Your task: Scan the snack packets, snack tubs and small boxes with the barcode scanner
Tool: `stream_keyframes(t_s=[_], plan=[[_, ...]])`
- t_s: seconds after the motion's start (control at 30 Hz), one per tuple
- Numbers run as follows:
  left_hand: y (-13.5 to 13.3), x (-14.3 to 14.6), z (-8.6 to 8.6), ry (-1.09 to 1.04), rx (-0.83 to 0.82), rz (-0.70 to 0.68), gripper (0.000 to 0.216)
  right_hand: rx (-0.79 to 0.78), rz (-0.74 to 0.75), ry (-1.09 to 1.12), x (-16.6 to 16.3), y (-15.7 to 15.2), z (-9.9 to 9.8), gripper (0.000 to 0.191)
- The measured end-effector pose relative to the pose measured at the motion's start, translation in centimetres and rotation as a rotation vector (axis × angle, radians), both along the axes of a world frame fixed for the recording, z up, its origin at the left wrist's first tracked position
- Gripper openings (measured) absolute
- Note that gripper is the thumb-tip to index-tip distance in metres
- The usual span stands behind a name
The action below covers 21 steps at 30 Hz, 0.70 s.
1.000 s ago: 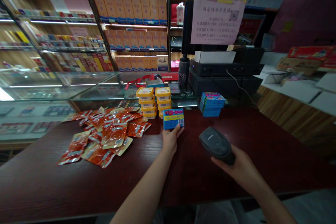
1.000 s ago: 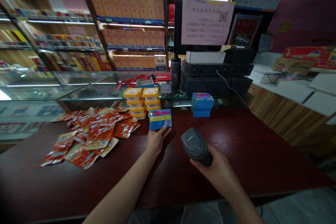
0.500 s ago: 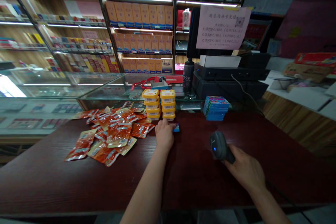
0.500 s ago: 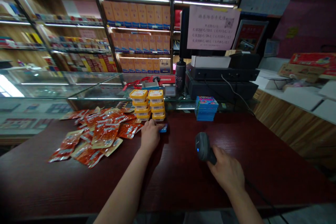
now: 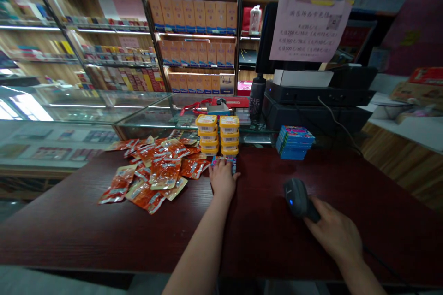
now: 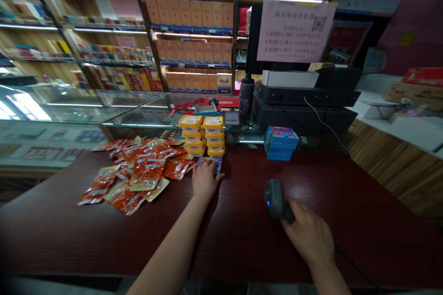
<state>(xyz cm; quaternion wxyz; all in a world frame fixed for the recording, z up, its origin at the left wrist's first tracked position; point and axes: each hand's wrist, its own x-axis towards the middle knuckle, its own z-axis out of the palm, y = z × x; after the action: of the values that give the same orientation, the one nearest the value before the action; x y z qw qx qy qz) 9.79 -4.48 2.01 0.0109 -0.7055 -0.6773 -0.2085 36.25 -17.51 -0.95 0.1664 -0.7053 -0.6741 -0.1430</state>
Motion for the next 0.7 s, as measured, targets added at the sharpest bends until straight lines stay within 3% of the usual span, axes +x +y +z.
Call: stream_keyframes(t_s=[0.2,0.5,0.7], plan=[[0.3,-0.8,-0.2,-0.024,0.028,0.087,0.037,-0.022,-0.006,-0.011,0.3,0.0,-0.2,0.033],[-0.4,0.0,0.3,0.046,0.064,0.136,0.042,-0.060,-0.039,0.021,-0.8,-0.3,1.0,0.030],[-0.6,2.3,1.1,0.039,0.190,-0.177,0.027,-0.060,-0.053,0.077,-0.8,-0.1,1.3,0.026]])
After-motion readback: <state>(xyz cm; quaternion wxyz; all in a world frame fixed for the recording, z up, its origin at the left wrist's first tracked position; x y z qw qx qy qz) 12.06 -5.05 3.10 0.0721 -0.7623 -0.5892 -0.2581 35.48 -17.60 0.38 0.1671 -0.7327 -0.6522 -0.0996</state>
